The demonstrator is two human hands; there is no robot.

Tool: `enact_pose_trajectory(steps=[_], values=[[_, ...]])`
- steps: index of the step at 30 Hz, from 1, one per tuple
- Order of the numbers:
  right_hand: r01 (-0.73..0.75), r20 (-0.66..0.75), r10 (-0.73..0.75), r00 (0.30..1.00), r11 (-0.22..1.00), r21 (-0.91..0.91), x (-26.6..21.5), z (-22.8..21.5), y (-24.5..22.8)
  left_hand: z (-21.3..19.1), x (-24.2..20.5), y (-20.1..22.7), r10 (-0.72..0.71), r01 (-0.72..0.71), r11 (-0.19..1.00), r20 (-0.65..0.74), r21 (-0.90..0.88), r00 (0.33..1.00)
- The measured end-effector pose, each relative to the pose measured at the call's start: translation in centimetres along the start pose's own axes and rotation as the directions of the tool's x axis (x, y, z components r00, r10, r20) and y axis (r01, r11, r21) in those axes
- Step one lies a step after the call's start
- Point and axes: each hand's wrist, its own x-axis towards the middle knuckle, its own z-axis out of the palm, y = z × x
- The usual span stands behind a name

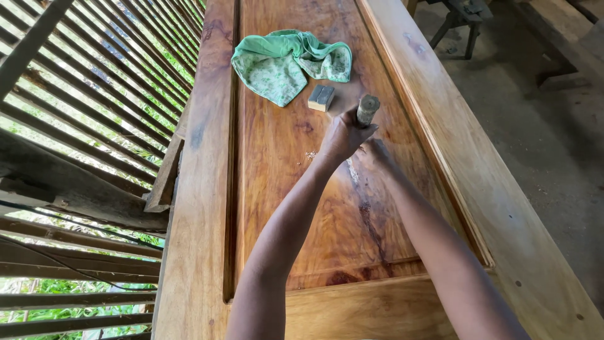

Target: Scraping and cleaning the surface of a wooden door using a hand scraper or chisel tool.

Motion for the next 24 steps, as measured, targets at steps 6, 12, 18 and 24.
enact_pose_trajectory(steps=[6, 12, 18, 24], values=[[0.088, -0.018, -0.088, 0.996, 0.995, 0.044, 2.0, 6.7, 8.9, 0.8, -0.3, -1.0, -0.07, 0.071, 0.993, -0.018, 0.094, 0.997], [0.193, -0.04, -0.189, 0.981, 0.963, 0.188, -3.5, -1.6, -0.4, -1.1, -2.6, 1.0, -0.11, 0.113, 0.991, -0.05, 0.073, 0.993], [0.169, 0.016, -0.18, 0.984, 0.947, 0.274, -4.7, 2.1, 2.6, -0.4, -4.2, 1.2, -0.121, 0.128, 0.985, -0.065, 0.116, 0.991], [0.091, 0.044, -0.105, 0.994, 0.966, 0.24, -7.2, 2.8, 4.2, -0.5, -6.8, 2.6, -0.117, 0.12, 0.986, -0.034, 0.116, 0.993]])
